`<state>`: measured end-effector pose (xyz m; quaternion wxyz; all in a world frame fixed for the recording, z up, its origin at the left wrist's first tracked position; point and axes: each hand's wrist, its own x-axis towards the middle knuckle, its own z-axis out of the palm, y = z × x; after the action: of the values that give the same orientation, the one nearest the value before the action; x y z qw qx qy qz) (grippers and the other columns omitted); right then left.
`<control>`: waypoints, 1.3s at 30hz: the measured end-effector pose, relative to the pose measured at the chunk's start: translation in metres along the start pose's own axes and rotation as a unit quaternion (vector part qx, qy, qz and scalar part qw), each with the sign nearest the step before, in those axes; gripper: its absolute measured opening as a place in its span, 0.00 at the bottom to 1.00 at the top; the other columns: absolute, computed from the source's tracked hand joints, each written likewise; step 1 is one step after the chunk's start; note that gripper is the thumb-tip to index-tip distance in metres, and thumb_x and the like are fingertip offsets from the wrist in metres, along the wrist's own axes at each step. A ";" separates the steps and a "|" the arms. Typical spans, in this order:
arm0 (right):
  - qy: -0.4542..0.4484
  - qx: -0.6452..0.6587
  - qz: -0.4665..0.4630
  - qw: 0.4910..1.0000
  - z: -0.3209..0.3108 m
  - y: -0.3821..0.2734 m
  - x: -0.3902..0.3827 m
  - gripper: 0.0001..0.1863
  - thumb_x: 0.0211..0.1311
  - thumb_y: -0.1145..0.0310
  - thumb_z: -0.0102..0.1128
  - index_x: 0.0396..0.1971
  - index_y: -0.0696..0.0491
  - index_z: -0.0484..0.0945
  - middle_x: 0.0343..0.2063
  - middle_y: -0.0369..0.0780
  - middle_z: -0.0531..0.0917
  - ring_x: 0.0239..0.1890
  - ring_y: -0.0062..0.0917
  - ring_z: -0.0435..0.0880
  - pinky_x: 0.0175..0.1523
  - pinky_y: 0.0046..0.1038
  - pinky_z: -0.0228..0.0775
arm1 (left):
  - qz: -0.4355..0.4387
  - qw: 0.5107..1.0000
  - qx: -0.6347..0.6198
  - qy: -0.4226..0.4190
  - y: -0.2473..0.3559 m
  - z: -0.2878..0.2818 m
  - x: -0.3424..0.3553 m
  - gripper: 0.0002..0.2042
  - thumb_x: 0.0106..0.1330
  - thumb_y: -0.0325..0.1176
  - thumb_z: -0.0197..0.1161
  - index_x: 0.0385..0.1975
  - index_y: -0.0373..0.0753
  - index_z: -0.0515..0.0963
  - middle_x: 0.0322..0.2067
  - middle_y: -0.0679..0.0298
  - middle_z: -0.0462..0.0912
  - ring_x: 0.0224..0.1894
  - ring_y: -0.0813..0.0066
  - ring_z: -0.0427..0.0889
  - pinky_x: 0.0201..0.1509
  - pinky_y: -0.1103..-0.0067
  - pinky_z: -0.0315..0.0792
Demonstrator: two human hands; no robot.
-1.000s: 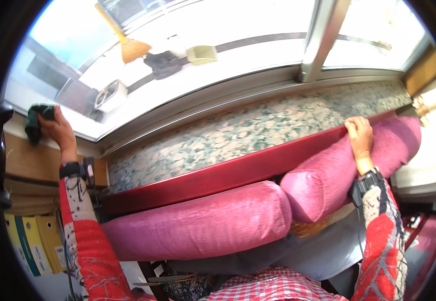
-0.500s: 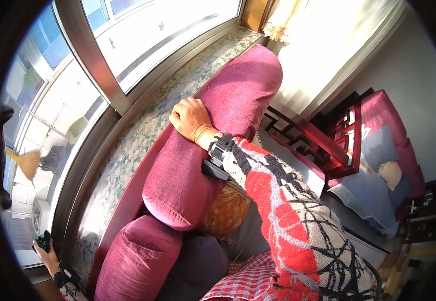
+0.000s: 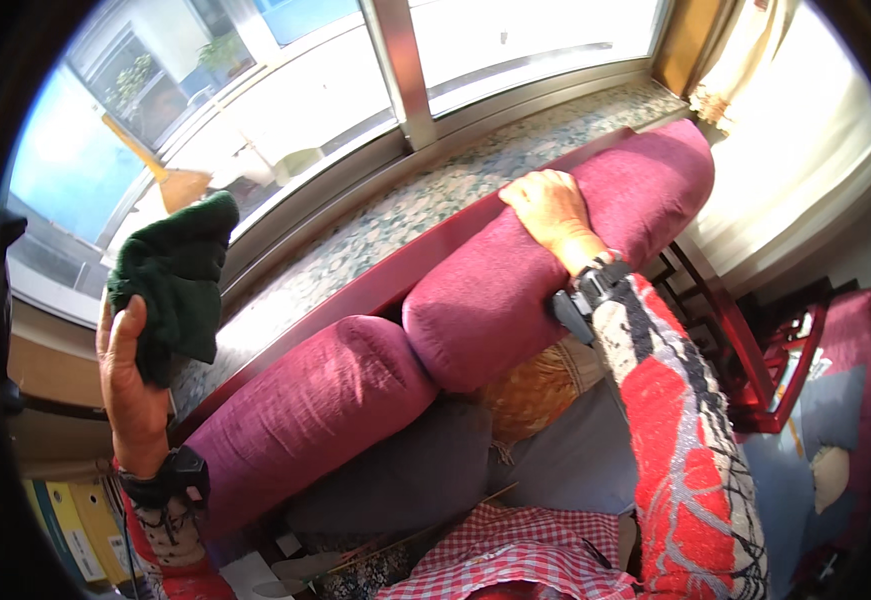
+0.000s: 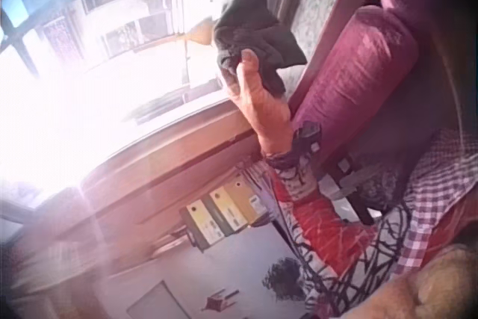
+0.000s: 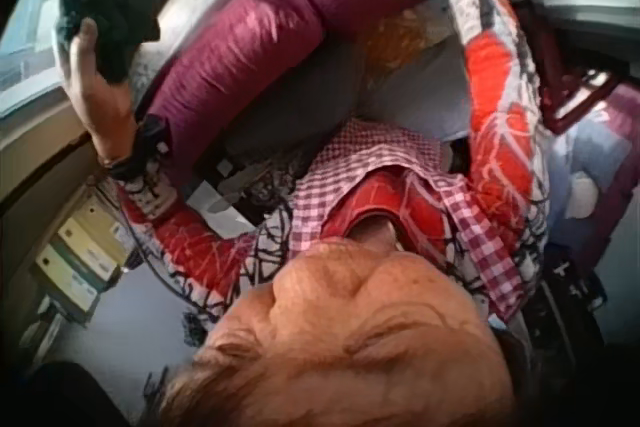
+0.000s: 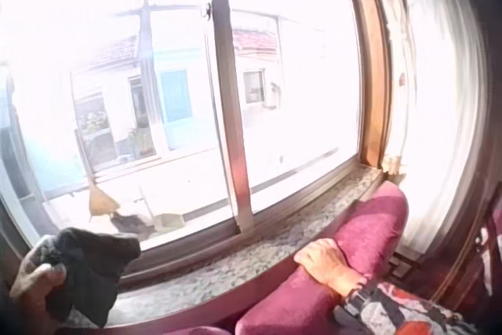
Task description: The person wipes a window sill and the armrests of a red sofa with a green cloth, then wipes the surface and edges of a nearby table. The person folds the cloth on the table and continues wiping the table and sofa armrests.
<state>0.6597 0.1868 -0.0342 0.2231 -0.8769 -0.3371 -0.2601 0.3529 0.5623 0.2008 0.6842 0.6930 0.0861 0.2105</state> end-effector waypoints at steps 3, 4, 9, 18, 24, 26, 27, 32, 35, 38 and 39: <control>-0.060 0.024 0.042 0.997 0.001 0.007 -0.003 0.14 0.64 0.59 0.62 0.24 0.52 0.84 0.28 0.44 0.85 0.36 0.43 0.84 0.47 0.47 0.73 | -0.058 0.994 0.086 0.030 -0.018 -0.076 0.007 0.17 0.70 0.26 0.65 0.58 0.34 0.76 0.43 0.68 0.82 0.42 0.81 0.81 0.48 0.83 0.76; -0.053 0.013 0.017 0.998 0.001 0.009 -0.005 0.14 0.64 0.59 0.62 0.23 0.52 0.83 0.28 0.44 0.84 0.36 0.43 0.82 0.46 0.47 0.72 | -0.102 0.983 0.148 0.046 -0.020 -0.107 0.007 0.15 0.70 0.26 0.65 0.55 0.35 0.77 0.40 0.70 0.81 0.40 0.84 0.79 0.45 0.85 0.75; -0.080 -0.032 0.024 0.996 0.007 0.026 -0.017 0.11 0.66 0.62 0.60 0.25 0.51 0.79 0.29 0.39 0.79 0.39 0.37 0.78 0.50 0.41 0.67 | -0.249 0.865 0.431 0.069 -0.054 -0.252 -0.033 0.13 0.62 0.31 0.69 0.46 0.37 0.79 0.36 0.67 0.81 0.39 0.78 0.79 0.45 0.78 0.75; -0.067 -0.020 -0.006 0.998 0.007 0.020 -0.008 0.12 0.68 0.62 0.59 0.24 0.49 0.79 0.28 0.39 0.79 0.38 0.37 0.79 0.48 0.41 0.68 | -0.386 0.714 0.573 -0.111 -0.100 -0.333 -0.049 0.30 0.51 0.39 0.79 0.51 0.33 0.75 0.41 0.49 0.86 0.45 0.59 0.84 0.54 0.71 0.76; 0.007 0.003 0.018 1.000 0.000 -0.006 -0.013 0.10 0.61 0.65 0.66 0.22 0.50 0.77 0.25 0.39 0.79 0.35 0.38 0.80 0.45 0.42 0.70 | -0.414 0.722 0.501 -0.237 -0.100 -0.222 0.028 0.29 0.53 0.39 0.79 0.52 0.34 0.77 0.40 0.56 0.85 0.44 0.67 0.83 0.52 0.72 0.76; 0.050 0.067 0.040 0.996 -0.005 -0.013 -0.011 0.11 0.60 0.67 0.68 0.22 0.51 0.76 0.25 0.38 0.79 0.35 0.37 0.80 0.46 0.40 0.70 | -0.429 0.724 0.472 -0.262 -0.108 -0.168 0.059 0.27 0.54 0.39 0.79 0.52 0.34 0.77 0.40 0.58 0.86 0.44 0.69 0.83 0.52 0.73 0.76; 0.079 0.086 0.031 0.993 -0.008 -0.016 -0.010 0.10 0.59 0.68 0.69 0.22 0.51 0.76 0.26 0.38 0.80 0.35 0.37 0.80 0.47 0.39 0.71 | -0.443 0.716 0.462 -0.278 -0.118 -0.136 0.077 0.27 0.56 0.39 0.78 0.53 0.34 0.78 0.40 0.60 0.86 0.43 0.72 0.83 0.49 0.75 0.77; 0.169 0.164 0.025 0.971 -0.021 -0.023 -0.015 0.06 0.59 0.68 0.68 0.28 0.52 0.80 0.31 0.37 0.84 0.39 0.37 0.82 0.51 0.40 0.73 | -0.339 0.737 0.439 -0.386 -0.171 0.043 0.146 0.28 0.57 0.42 0.76 0.55 0.33 0.78 0.40 0.59 0.86 0.41 0.72 0.85 0.45 0.74 0.80; 0.111 0.123 0.063 0.984 -0.016 -0.025 -0.059 0.11 0.57 0.62 0.71 0.37 0.51 0.83 0.43 0.40 0.83 0.51 0.39 0.81 0.59 0.42 0.72 | -0.241 0.741 0.439 -0.447 -0.210 0.145 0.189 0.27 0.58 0.44 0.75 0.52 0.32 0.79 0.40 0.57 0.87 0.41 0.68 0.86 0.45 0.72 0.80; 0.115 0.025 0.196 0.974 -0.017 -0.022 -0.164 0.14 0.56 0.60 0.72 0.39 0.51 0.83 0.45 0.40 0.82 0.54 0.39 0.79 0.63 0.43 0.70 | -0.160 0.722 0.517 -0.432 -0.233 0.205 0.213 0.28 0.58 0.46 0.74 0.50 0.29 0.79 0.37 0.51 0.87 0.40 0.64 0.87 0.47 0.69 0.80; 0.094 -0.008 0.293 0.951 -0.016 -0.017 -0.202 0.15 0.56 0.59 0.72 0.39 0.51 0.83 0.44 0.40 0.82 0.55 0.39 0.79 0.63 0.43 0.69 | -0.165 0.719 0.520 -0.430 -0.238 0.219 0.220 0.29 0.58 0.47 0.74 0.51 0.28 0.79 0.36 0.50 0.87 0.39 0.63 0.87 0.46 0.69 0.80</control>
<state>0.5136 0.0933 -0.1411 0.3133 -0.9105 -0.0405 -0.2670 0.6798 0.4638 0.0105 0.2034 0.9306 -0.0084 -0.3040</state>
